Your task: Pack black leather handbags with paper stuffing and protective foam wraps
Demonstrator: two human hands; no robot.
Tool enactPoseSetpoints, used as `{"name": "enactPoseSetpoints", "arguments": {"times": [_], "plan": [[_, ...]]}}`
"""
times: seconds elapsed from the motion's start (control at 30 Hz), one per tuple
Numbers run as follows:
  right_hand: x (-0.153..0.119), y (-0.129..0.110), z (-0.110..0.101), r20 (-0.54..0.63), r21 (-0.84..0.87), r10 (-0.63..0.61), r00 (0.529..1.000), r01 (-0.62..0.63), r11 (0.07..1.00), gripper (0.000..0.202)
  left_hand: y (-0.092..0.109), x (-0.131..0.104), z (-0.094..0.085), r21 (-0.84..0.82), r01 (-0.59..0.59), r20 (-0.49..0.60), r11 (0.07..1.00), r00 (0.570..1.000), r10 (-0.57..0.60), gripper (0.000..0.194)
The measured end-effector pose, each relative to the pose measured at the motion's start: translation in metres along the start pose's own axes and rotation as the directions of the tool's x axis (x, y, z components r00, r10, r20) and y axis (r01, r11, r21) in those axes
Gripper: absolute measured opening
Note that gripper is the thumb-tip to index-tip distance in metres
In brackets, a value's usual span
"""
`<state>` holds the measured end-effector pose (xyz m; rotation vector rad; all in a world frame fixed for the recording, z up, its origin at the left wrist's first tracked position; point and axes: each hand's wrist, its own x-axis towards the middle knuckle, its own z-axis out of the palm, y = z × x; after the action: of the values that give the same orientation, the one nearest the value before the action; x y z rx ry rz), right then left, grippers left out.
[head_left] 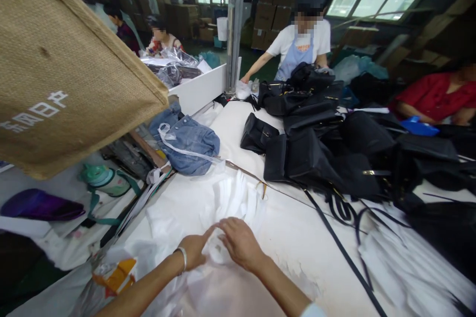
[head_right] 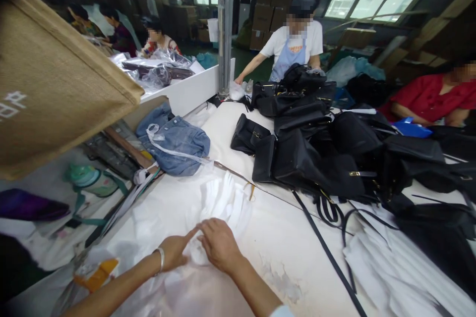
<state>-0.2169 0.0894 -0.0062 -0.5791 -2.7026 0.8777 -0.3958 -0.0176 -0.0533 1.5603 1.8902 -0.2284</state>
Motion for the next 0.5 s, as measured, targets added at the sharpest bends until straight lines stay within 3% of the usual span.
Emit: {"name": "enactPoseSetpoints", "arguments": {"times": [0.07,0.13,0.23,0.3,0.37,0.5], "plan": [[0.033,0.003,0.010,0.107,-0.094,-0.120,0.987,0.131,0.987,0.034,0.003,-0.001,-0.001,0.039,-0.021,0.018,0.999,1.000,0.020,0.072],[0.050,0.015,0.021,0.231,-0.198,-0.138,0.963,0.185,0.963,0.029,0.006,-0.003,-0.002,0.084,-0.080,0.043,0.993,0.996,0.077,0.071],[0.043,0.036,0.032,0.327,-0.317,-0.084,0.941,0.193,0.929,0.032,0.007,-0.004,-0.005,0.167,-0.200,0.089,0.965,0.978,0.187,0.078],[0.022,0.042,0.033,0.280,-0.362,-0.016,0.960,0.121,0.924,0.037,0.007,-0.001,-0.010,0.210,-0.274,0.103,0.939,0.961,0.257,0.081],[-0.003,0.041,0.031,0.175,-0.389,0.105,0.979,-0.029,0.921,0.039,0.009,0.007,-0.018,0.248,-0.333,0.088,0.910,0.943,0.321,0.078],[-0.046,0.027,0.030,0.017,-0.421,0.373,0.928,-0.332,0.844,0.045,0.021,0.043,-0.036,0.280,-0.427,0.077,0.859,0.902,0.424,0.052]]}}
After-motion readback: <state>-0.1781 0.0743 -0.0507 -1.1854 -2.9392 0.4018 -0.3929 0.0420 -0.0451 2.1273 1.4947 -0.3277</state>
